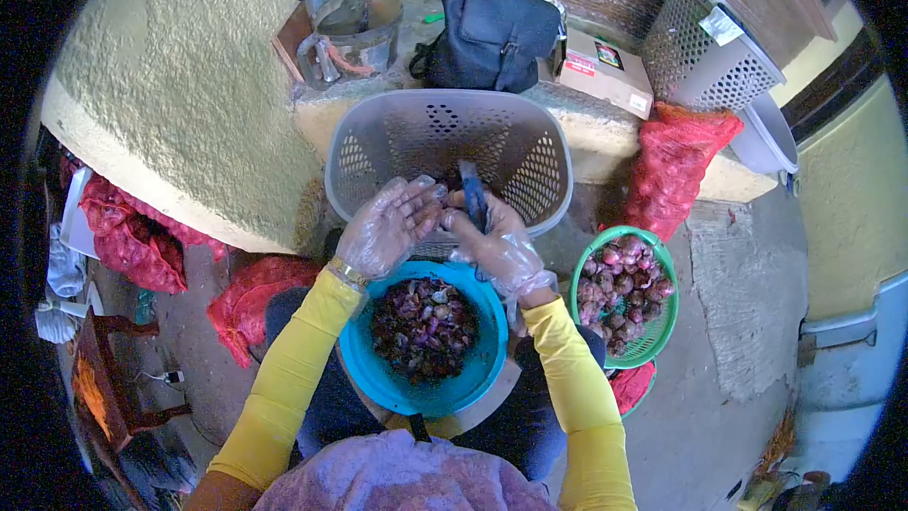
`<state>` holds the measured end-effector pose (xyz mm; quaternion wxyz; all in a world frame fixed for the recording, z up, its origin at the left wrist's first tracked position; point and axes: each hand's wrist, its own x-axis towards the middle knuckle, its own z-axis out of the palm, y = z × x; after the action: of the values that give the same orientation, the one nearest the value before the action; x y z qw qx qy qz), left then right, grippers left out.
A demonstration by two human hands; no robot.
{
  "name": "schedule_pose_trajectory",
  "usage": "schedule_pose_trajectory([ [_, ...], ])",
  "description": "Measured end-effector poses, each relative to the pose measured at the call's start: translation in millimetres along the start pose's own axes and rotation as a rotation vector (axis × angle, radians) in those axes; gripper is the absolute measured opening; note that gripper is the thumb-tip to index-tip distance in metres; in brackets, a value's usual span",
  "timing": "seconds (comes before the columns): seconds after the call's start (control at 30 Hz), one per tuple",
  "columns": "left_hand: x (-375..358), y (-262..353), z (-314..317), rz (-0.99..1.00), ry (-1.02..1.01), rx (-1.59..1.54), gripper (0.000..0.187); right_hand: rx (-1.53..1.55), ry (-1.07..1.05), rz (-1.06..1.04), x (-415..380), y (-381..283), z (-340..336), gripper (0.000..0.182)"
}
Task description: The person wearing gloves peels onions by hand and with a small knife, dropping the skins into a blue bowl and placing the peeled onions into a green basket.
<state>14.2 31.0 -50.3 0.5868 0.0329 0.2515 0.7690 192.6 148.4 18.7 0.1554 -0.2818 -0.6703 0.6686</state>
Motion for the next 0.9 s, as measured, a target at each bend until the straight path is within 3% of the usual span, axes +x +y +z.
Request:
schedule_pose_trajectory([
  [0.03,0,0,1,-0.024,-0.022,-0.003,0.035,0.007,0.034,0.067,-5,-14,-3,0.034],
  [0.13,2,-5,2,-0.06,-0.057,0.014,0.033,-0.194,0.155,-0.036,-11,-19,-33,0.04],
  [0.17,2,-5,1,-0.064,-0.065,0.037,0.033,-0.228,0.164,0.055,-13,-14,-53,0.048],
  [0.27,3,-8,3,-0.099,-0.058,0.0,0.028,-0.381,0.322,-0.183,-21,6,-102,0.055],
  [0.37,0,-7,10,-0.092,-0.023,0.036,0.026,-0.535,0.472,0.047,-42,43,-166,0.052],
  [0.47,0,-7,7,-0.084,-0.031,0.04,0.025,-0.687,0.677,0.059,-69,160,-263,0.05],
  [0.53,-1,-6,10,-0.083,-0.008,0.049,0.024,-0.889,0.838,0.111,-104,205,-291,0.046],
  [0.57,-2,-5,10,-0.089,0.014,0.057,0.024,-0.96,0.854,0.225,-119,227,-307,0.046],
  [0.67,1,-9,4,-0.077,-0.008,0.048,0.025,-1.058,0.897,0.521,-149,273,-317,0.043],
  [0.77,-1,-10,11,-0.083,0.055,0.082,0.021,-1.046,0.707,0.534,-171,285,-318,0.05],
  [0.9,-1,-12,7,-0.06,0.051,0.072,0.022,-1.065,0.843,0.608,-171,283,-320,0.057],
])
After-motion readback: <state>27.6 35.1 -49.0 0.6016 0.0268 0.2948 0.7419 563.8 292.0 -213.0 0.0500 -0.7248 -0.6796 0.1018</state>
